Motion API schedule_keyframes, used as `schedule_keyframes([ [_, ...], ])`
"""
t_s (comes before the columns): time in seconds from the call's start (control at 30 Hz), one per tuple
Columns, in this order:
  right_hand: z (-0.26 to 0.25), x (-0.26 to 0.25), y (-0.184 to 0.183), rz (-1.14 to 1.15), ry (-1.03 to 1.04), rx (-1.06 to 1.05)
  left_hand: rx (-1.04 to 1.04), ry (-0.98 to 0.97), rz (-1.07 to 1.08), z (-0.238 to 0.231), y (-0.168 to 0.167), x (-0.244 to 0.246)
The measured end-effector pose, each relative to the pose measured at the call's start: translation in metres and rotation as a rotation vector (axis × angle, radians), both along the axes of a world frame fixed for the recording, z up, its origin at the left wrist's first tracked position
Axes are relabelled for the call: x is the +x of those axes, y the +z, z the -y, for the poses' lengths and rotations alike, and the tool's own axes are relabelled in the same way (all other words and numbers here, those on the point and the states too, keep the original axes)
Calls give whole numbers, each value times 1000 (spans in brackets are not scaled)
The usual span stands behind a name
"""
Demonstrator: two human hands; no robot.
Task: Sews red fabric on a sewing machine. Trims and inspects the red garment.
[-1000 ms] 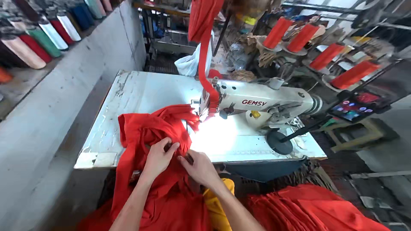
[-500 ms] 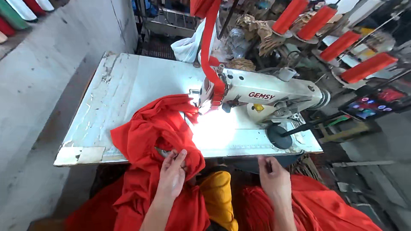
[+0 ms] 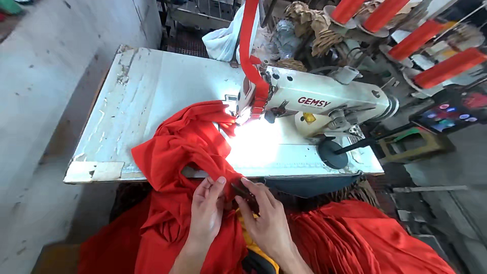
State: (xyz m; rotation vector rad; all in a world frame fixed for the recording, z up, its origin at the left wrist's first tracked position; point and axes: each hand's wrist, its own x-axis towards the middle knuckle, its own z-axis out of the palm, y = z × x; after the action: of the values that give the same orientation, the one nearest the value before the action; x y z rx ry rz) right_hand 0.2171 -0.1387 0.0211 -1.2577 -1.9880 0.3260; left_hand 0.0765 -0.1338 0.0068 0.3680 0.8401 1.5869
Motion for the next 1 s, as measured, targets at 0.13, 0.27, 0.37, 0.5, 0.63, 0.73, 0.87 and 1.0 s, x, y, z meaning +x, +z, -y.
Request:
schedule_keyframes([
  [0.13, -1, -6, -1, 20, -22, 6, 16, 6, 12, 3, -1, -1],
  [0.27, 1, -6, -2, 15, -28, -9, 21, -4, 13, 3, -1, -1],
  [0.37, 2, -6, -3, 10, -35, -7, 25, -9, 19, 3, -2, 0],
  [0.5, 3, -6, -4, 8, -36, -2, 30, -12, 17, 3, -2, 0],
  [0.63, 2, -7, -6, 1, -48, 5, 27, -10, 3, 4, -1, 1],
  [0.73, 2, -7, -7, 2, -53, 44, 24, -4, -15, 4, -2, 2],
  [0.87, 1, -7, -10, -25, -37, 95, 71, -1, -75, 3, -8, 3],
  [1.0, -3, -4, -14, -141, 26, 60, 186, 14, -261, 3, -14, 3],
])
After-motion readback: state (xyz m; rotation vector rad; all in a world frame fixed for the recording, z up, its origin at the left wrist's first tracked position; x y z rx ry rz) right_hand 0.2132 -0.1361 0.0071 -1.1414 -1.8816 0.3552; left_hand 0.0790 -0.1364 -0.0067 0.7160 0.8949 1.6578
